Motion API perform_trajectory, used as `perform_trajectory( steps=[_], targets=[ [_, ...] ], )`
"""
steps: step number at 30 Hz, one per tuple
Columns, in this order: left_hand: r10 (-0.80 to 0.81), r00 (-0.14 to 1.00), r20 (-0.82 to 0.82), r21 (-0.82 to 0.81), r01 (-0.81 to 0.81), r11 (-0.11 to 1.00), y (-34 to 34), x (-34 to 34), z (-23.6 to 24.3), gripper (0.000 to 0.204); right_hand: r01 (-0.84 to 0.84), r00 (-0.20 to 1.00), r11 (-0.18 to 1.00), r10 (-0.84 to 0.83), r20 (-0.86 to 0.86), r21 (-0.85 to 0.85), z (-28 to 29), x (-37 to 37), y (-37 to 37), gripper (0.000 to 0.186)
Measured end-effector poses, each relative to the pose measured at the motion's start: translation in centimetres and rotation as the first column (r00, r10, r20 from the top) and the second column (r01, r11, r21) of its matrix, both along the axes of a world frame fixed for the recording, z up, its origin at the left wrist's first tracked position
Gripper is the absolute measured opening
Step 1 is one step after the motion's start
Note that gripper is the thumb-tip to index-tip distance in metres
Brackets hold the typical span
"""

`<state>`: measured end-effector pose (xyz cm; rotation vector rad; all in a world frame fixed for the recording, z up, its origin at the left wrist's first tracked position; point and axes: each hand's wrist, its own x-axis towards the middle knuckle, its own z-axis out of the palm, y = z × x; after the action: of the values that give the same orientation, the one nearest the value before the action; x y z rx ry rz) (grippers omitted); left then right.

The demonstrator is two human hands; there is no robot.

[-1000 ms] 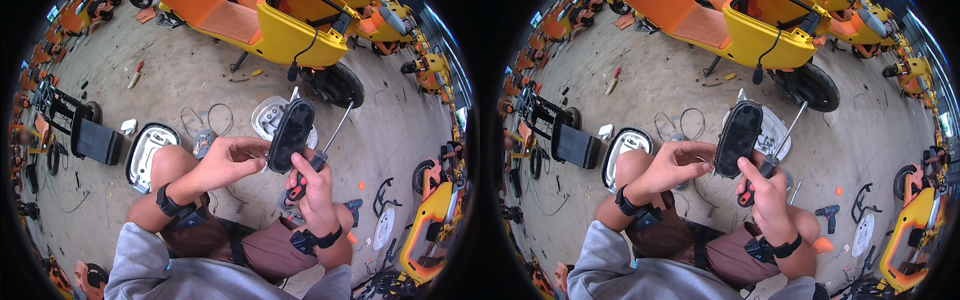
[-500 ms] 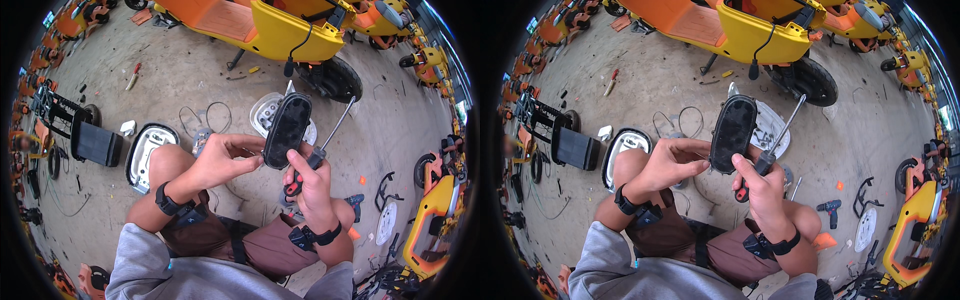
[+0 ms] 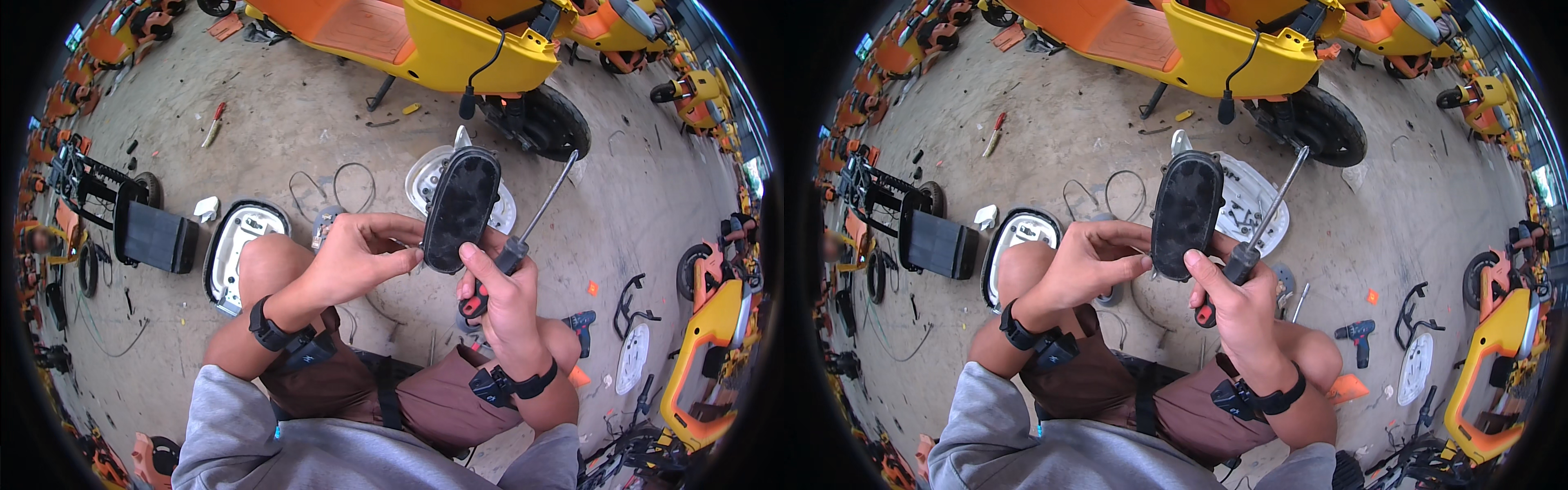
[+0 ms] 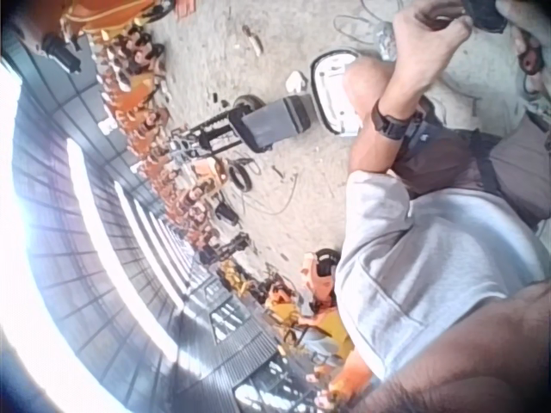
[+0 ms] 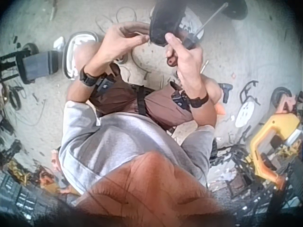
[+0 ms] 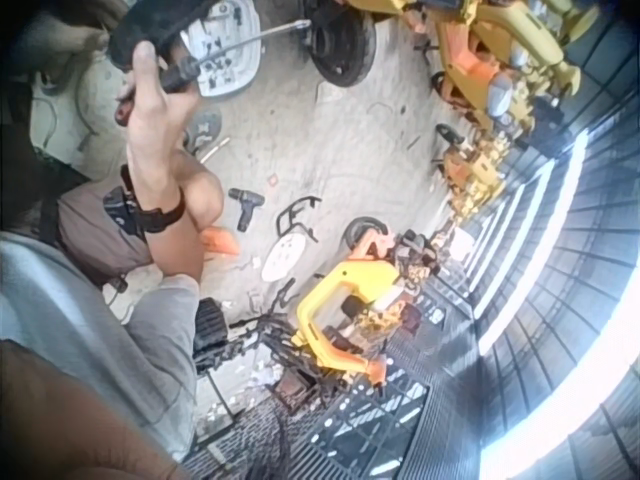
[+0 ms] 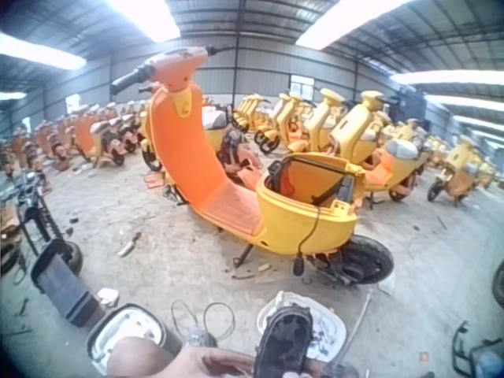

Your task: The person uses a screwdriver to remove or install a lens on a scooter light assembly, holding the assembly with both hands. They align the plastic components and apply pressure to secure the parts together while sitting on a concrete floor.

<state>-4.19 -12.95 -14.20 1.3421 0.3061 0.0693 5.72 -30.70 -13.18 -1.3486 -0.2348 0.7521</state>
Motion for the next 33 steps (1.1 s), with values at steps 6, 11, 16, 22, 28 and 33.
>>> perform_trajectory(
  steps=[6, 11, 16, 22, 28, 33],
  targets=[
    [-0.009, 0.999, -0.032, -0.018, 0.009, 1.0, 0.1, 0.0, 0.0, 0.031, 0.002, 1.0, 1.0, -0.002, 0.001, -0.017, 0.1, 0.0, 0.0, 0.029],
    [-0.019, 0.999, 0.03, -0.071, 0.021, 0.997, 0.1, 0.1, -0.3, 0.033, 0.022, 0.999, 1.0, -0.022, -0.025, 0.006, 0.2, 0.0, -0.1, 0.03],
    [-0.037, 0.996, 0.078, -0.05, 0.041, 0.998, -0.1, 0.1, -1.0, 0.037, 0.025, 0.999, 0.997, -0.022, -0.041, 0.07, 0.2, 0.1, -0.1, 0.029],
    [-0.045, 0.994, 0.095, 0.057, 0.04, 0.998, -1.3, 0.2, -1.5, 0.043, 0.043, 0.948, 0.987, 0.007, -0.318, 0.152, -0.4, 0.2, 0.0, 0.033],
    [-0.009, 1.0, 0.014, 0.176, 0.006, 0.984, -1.7, 0.5, -1.5, 0.037, 0.109, 0.863, 0.976, 0.001, -0.505, 0.188, -1.6, 0.2, 0.5, 0.017],
    [0.088, 0.992, 0.092, 0.135, -0.1, 0.986, -1.8, 0.3, -1.6, 0.033, 0.061, 0.909, 0.993, -0.012, -0.416, 0.104, -1.9, 0.1, 0.8, 0.022]
  ],
)
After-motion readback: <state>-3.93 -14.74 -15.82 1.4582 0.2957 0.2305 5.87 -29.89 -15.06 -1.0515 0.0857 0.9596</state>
